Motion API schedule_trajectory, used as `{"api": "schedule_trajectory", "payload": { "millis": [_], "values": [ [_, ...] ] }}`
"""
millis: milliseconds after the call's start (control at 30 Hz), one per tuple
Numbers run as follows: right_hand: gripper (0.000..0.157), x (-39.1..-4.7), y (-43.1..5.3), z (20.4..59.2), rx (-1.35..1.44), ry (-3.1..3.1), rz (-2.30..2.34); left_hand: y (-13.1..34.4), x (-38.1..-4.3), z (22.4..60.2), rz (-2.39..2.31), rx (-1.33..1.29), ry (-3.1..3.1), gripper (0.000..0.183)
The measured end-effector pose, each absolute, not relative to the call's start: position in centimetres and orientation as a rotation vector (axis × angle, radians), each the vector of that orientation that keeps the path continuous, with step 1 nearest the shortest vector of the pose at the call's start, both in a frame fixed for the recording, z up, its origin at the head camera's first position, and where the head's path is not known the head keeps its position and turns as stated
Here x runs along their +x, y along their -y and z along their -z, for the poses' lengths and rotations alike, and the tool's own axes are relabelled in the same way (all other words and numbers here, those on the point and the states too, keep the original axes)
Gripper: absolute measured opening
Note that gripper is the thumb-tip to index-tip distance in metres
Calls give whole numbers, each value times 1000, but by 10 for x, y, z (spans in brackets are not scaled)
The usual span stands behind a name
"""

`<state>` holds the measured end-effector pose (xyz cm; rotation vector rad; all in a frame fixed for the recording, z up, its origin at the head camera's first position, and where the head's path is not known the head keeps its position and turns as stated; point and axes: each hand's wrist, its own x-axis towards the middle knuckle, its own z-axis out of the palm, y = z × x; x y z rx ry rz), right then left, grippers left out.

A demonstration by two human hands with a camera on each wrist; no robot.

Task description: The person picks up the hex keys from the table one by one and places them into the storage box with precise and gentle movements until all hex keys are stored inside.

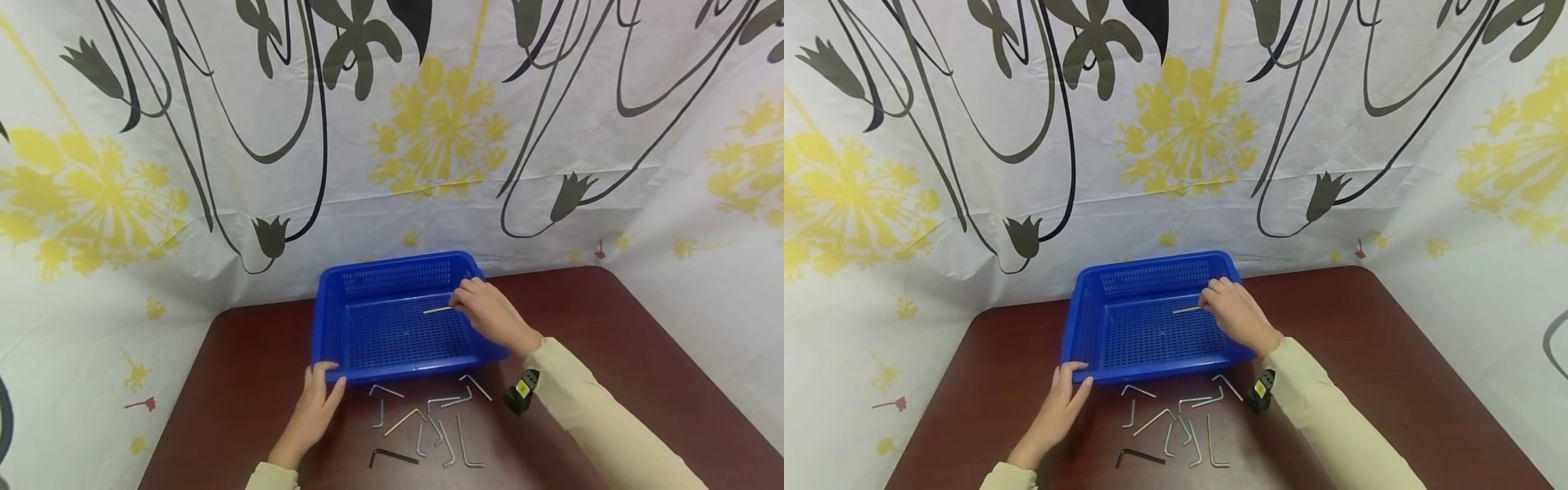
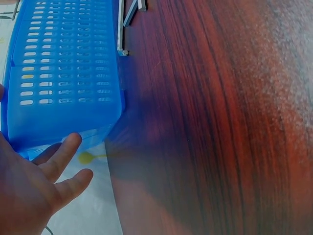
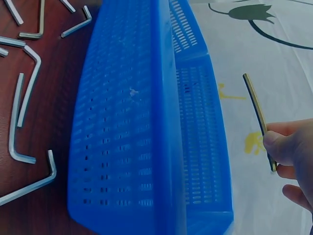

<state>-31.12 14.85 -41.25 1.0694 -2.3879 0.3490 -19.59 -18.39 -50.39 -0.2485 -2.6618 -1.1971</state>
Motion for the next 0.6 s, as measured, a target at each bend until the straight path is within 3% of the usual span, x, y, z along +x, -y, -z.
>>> {"api": "schedule_trajectory", "payload": {
  "millis": [600],
  "values": [
    [7,-356,-128,417,1020,2631,-398,184,-195,504,1194,-248,2658,33]
  ]
}}
